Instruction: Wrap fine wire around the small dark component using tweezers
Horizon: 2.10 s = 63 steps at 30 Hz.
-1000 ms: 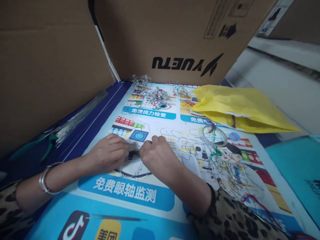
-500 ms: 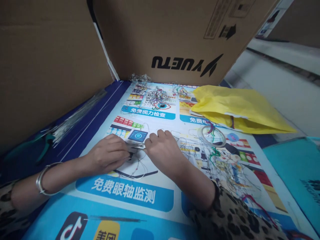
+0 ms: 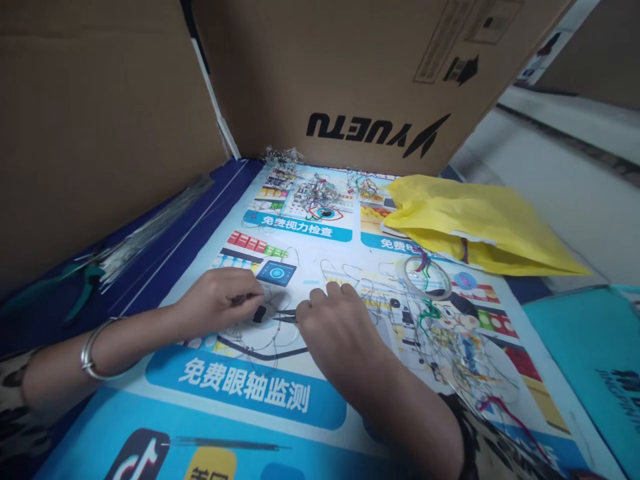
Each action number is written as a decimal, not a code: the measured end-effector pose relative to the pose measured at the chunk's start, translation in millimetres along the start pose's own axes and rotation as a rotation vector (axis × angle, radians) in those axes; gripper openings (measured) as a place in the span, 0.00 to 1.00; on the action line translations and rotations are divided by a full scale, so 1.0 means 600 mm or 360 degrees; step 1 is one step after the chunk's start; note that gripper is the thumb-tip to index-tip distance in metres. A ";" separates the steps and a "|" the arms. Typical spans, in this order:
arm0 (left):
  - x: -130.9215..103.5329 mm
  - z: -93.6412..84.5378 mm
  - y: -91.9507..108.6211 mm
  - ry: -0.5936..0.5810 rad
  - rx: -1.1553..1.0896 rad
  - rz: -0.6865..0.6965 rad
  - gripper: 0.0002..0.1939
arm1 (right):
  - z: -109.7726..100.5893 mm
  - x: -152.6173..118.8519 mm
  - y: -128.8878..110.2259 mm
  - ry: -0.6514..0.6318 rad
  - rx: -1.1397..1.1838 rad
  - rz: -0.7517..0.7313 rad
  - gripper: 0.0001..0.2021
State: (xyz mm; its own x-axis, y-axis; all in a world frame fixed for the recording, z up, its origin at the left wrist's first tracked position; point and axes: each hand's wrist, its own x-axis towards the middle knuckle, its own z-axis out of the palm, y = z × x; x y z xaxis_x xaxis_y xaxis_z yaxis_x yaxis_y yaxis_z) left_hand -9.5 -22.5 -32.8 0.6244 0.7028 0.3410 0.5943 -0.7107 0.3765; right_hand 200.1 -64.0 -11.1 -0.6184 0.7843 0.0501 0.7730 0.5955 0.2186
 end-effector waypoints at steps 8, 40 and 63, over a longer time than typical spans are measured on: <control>0.016 0.000 -0.001 -0.0164 -0.0066 -0.0130 0.09 | -0.003 0.001 0.005 0.0025 -0.0088 0.0012 0.06; 0.019 0.007 -0.013 -0.0259 -0.0210 -0.0018 0.10 | -0.020 0.014 0.012 0.0003 -0.0139 -0.0090 0.06; 0.011 -0.002 -0.017 -0.0387 -0.0155 -0.0001 0.09 | -0.011 0.015 0.015 0.0072 -0.0115 -0.0128 0.06</control>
State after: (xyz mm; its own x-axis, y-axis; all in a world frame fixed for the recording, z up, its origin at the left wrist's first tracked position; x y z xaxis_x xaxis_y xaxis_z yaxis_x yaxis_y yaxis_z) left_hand -12.3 -10.4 -33.2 0.7347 0.6662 0.1282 0.5502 -0.6956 0.4620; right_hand 200.7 -52.9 -2.4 -0.6849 0.7250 0.0730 0.7096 0.6408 0.2931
